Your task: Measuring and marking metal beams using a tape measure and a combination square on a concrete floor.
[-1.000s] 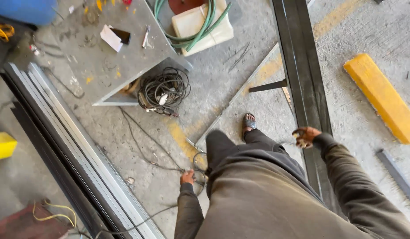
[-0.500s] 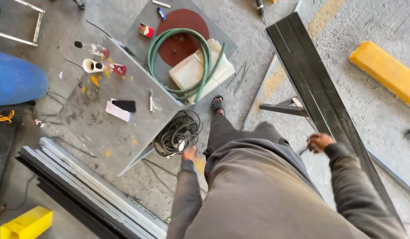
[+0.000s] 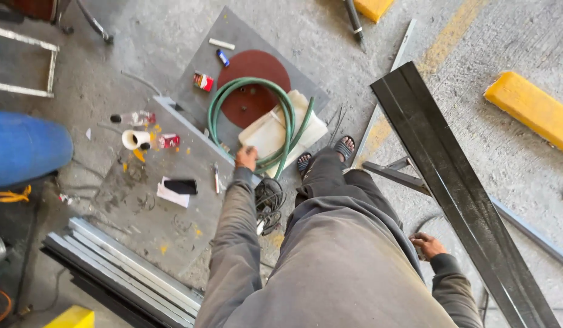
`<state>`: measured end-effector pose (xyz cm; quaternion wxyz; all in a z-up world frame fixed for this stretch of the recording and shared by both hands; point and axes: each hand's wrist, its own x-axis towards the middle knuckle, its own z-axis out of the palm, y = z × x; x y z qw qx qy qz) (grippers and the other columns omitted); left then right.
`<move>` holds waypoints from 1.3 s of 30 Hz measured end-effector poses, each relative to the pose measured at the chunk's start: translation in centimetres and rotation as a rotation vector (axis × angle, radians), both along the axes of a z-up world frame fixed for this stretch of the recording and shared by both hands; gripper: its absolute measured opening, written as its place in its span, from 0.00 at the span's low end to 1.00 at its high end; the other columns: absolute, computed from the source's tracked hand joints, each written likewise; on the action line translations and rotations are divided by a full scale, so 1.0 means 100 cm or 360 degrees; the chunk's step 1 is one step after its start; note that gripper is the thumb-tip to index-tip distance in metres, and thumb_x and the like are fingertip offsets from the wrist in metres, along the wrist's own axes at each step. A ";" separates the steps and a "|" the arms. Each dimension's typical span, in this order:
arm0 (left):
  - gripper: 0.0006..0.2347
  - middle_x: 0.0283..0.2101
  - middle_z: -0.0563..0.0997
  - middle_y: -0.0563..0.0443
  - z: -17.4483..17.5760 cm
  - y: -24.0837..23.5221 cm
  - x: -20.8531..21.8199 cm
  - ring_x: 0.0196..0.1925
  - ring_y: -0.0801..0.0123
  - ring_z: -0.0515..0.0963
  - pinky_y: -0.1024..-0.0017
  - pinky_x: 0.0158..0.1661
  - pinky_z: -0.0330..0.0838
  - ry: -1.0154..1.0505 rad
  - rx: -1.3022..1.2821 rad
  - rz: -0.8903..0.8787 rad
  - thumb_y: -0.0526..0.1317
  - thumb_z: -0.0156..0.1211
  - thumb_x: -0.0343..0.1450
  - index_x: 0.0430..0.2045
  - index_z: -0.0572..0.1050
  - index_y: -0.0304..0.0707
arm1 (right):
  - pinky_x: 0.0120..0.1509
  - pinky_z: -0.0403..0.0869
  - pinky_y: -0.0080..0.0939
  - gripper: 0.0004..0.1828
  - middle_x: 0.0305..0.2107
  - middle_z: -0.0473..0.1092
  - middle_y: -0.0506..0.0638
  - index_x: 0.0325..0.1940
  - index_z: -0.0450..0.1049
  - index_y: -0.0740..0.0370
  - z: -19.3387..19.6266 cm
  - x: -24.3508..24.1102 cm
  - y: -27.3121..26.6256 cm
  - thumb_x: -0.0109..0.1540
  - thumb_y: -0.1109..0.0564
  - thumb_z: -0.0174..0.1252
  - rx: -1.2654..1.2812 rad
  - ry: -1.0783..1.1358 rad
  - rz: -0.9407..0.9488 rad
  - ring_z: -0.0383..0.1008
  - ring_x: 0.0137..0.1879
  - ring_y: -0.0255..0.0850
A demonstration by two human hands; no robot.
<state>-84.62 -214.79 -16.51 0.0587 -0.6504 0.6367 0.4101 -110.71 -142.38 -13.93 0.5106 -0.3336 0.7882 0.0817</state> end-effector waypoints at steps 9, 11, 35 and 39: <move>0.20 0.49 0.85 0.45 0.014 0.091 -0.074 0.58 0.50 0.81 0.53 0.60 0.73 -0.0241 0.0433 -0.0615 0.56 0.59 0.70 0.51 0.80 0.47 | 0.26 0.76 0.51 0.17 0.25 0.75 0.72 0.50 0.77 0.77 0.029 -0.057 -0.086 0.62 0.60 0.66 -0.0152 -0.0669 -0.2213 0.73 0.25 0.54; 0.17 0.51 0.85 0.50 0.015 0.075 -0.096 0.57 0.54 0.81 0.56 0.58 0.75 -0.0297 0.0486 -0.0785 0.53 0.55 0.73 0.54 0.80 0.54 | 0.30 0.79 0.54 0.18 0.27 0.76 0.73 0.52 0.77 0.76 0.014 -0.043 -0.084 0.63 0.60 0.67 -0.0191 -0.0606 -0.2295 0.74 0.26 0.54; 0.23 0.40 0.87 0.43 0.027 -0.502 -0.471 0.43 0.56 0.86 0.58 0.48 0.77 -0.0173 0.0239 -0.0986 0.57 0.59 0.70 0.48 0.80 0.37 | 0.48 0.76 0.53 0.11 0.35 0.81 0.75 0.49 0.79 0.79 0.138 -0.264 -0.472 0.68 0.66 0.57 0.0031 -0.0601 -0.2848 0.78 0.38 0.59; 0.23 0.50 0.83 0.43 0.065 -0.563 -0.544 0.50 0.54 0.84 0.48 0.53 0.81 0.0037 0.0258 -0.0519 0.55 0.59 0.71 0.56 0.75 0.40 | 0.39 0.74 0.54 0.11 0.33 0.80 0.74 0.48 0.77 0.77 0.144 -0.295 -0.526 0.69 0.63 0.56 0.0200 -0.0778 -0.2825 0.75 0.33 0.58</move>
